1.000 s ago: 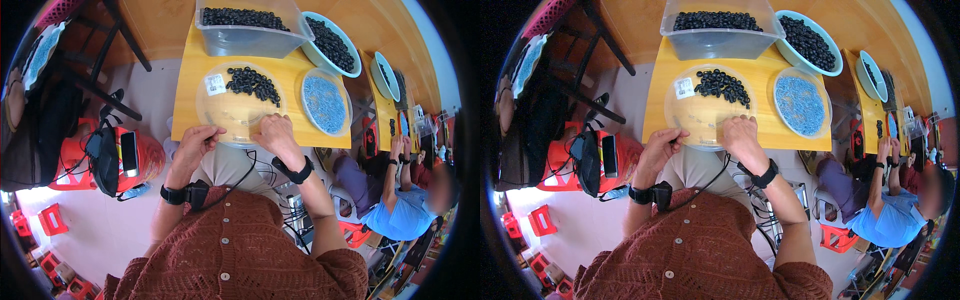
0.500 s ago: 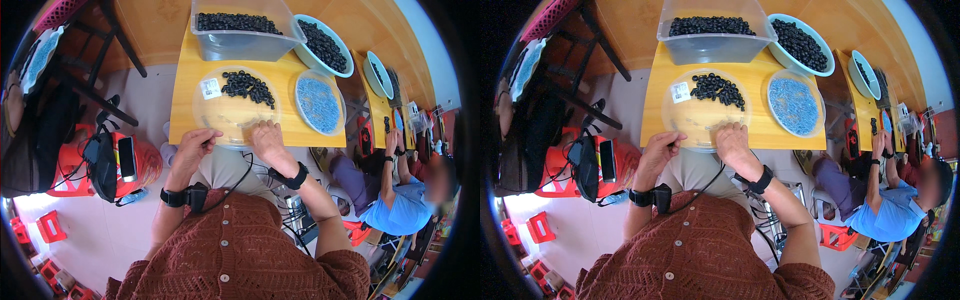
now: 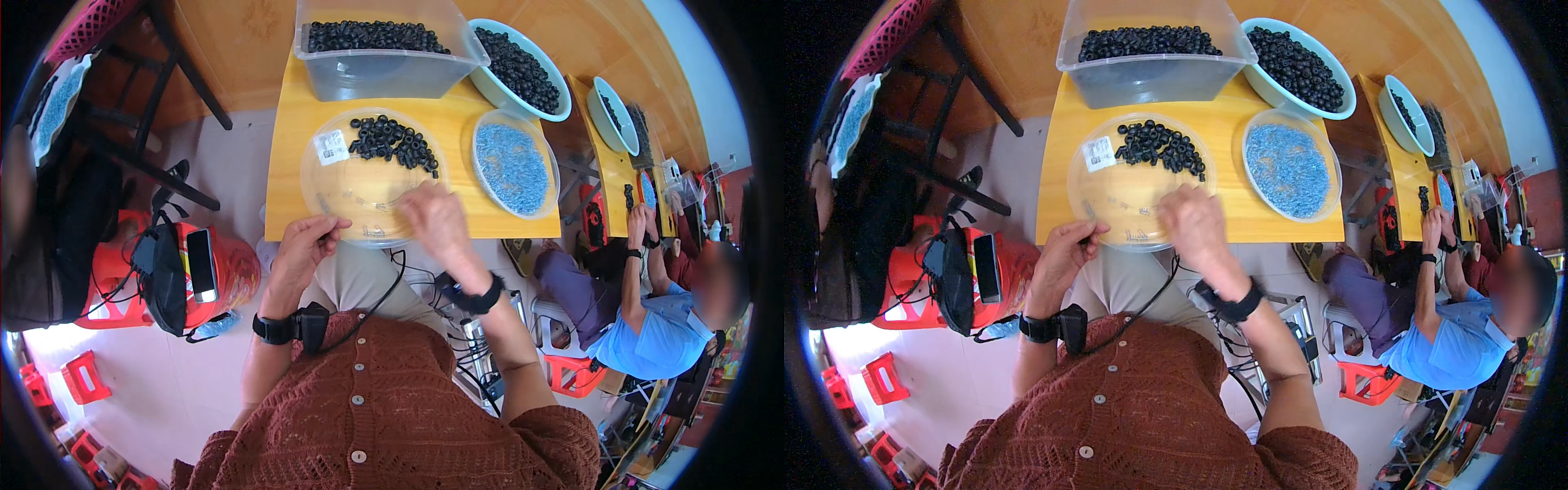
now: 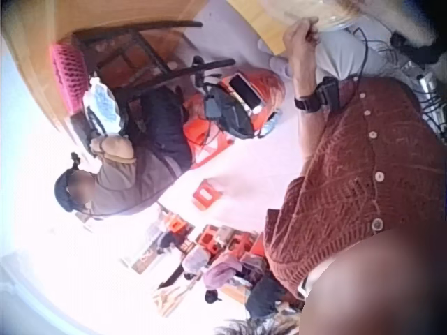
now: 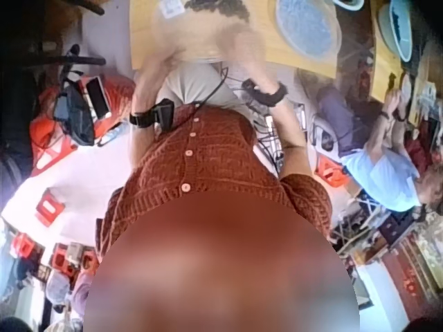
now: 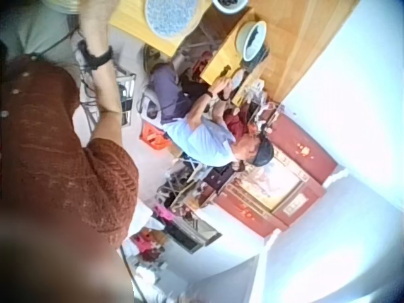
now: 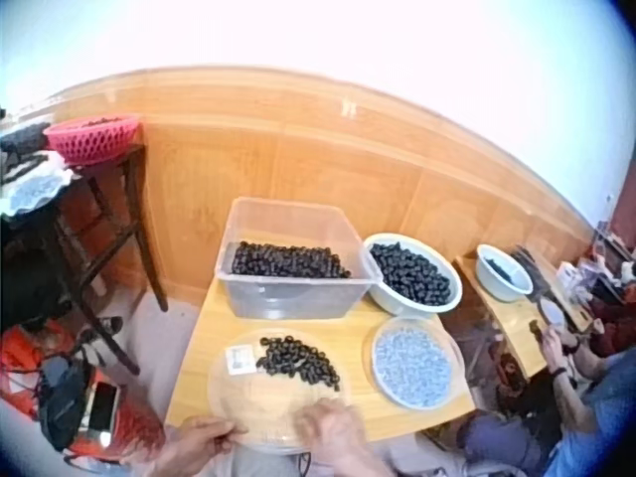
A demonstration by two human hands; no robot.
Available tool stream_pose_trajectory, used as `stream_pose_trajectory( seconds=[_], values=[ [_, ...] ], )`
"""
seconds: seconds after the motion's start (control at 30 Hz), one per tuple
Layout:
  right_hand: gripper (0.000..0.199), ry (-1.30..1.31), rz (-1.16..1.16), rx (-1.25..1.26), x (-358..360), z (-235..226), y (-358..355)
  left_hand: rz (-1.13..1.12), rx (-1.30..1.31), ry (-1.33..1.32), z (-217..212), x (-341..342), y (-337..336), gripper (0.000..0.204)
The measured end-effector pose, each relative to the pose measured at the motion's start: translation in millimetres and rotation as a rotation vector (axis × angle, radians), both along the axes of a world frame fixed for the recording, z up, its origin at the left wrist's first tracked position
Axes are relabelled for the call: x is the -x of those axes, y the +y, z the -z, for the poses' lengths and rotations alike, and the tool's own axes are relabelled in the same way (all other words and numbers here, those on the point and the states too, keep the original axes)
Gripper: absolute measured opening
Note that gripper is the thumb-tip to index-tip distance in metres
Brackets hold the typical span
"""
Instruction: Manually sorting and assembling small black rubber rings or gaskets onto a clear circular template.
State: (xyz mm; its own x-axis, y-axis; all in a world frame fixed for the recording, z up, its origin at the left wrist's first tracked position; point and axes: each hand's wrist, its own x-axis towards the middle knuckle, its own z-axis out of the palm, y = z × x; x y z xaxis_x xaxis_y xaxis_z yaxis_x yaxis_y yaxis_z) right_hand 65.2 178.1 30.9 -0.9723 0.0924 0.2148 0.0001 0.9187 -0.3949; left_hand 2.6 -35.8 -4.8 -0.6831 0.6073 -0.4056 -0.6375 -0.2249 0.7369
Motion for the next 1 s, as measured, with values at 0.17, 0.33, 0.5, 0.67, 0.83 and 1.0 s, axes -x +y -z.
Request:
stream_pose_trajectory(
  seconds=[0.17, 0.33, 0.5, 0.67, 0.83, 1.0],
  values=[
    [0.011, -0.009, 0.061, -0.129, 0, -14, 51, 0.004, -0.024, -0.009, -3, 3, 2, 0.021],
    [0.013, -0.064, 0.057, -0.264, -10, -5, 35, 0.003, -0.007, -0.022, -2, 3, 1, 0.021],
    [0.017, -0.095, 0.014, 0.063, -12, -6, 34, -0.007, -0.007, -0.028, -4, 2, 1, 0.021],
    [0.015, -0.081, 0.118, 0.084, -11, -3, 48, -0.008, -0.011, -0.034, -4, 3, 2, 0.021],
    [0.008, -0.174, 0.125, -0.009, -14, -13, 26, -0.012, -0.016, -0.035, -4, 3, 2, 0.021],
    [0.014, -0.311, 0.113, -0.162, -3, -13, 16, -0.018, -0.007, -0.038, -7, 3, 1, 0.021]
  ],
)
